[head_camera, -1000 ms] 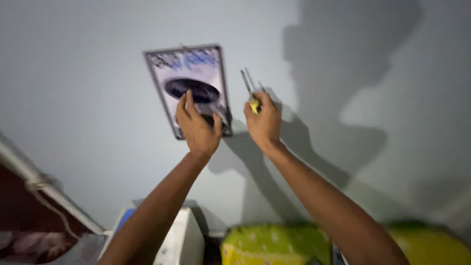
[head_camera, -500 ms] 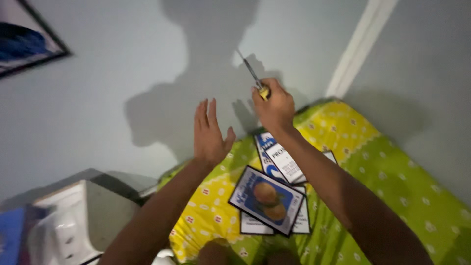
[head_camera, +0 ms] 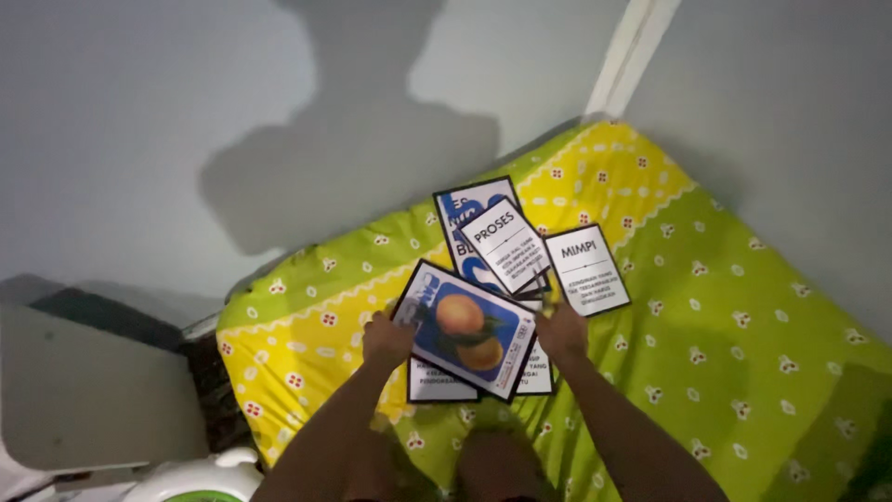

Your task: The person hangs several framed posters on a white wall using a screwdriver. They position each frame, insert screws, and tighten them to secure the frames. The person handles multiple posters and a screwdriver throughout the task.

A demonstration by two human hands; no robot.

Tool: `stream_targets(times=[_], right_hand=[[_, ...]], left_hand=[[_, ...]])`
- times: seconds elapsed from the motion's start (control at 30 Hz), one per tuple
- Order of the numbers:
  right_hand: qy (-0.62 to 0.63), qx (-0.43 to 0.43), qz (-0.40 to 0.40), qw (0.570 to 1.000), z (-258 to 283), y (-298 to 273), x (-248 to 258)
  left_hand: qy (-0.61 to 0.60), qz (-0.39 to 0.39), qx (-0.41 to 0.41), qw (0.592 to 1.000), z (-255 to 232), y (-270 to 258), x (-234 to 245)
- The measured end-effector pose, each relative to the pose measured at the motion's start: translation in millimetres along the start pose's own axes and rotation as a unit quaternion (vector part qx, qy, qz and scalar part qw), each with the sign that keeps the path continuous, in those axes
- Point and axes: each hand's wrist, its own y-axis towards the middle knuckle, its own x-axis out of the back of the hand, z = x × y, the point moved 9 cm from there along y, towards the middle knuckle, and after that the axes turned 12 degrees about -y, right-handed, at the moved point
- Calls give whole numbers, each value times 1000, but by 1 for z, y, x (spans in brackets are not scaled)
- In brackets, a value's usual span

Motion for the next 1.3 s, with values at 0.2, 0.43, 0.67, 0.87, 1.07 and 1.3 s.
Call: stream_targets(times=[0.2,0.43,0.67,0.87,1.07,1.3], right_hand=[[-39,11,-34,999,-26,-38,-77],[20,-113,-19,993,-42,-42,-101],[-99,11,9,995,-26,-36,-119],[-19,44,-40,998,29,-38,-42],[202,192,-93,956,187,-51,121],[329,205,132,913,328,-34,221]], left_hand=[[8,-2,-3,1000,15,-4,-20],[-12,-53,0,998,15,-6,-11],[-122,-3,7,993,41,4,7],[-494,109,-40,862,-15,-10,45],[-387,92,-180,900,-122,-46,175],[-367,26,-238,899,-218,-70,333]])
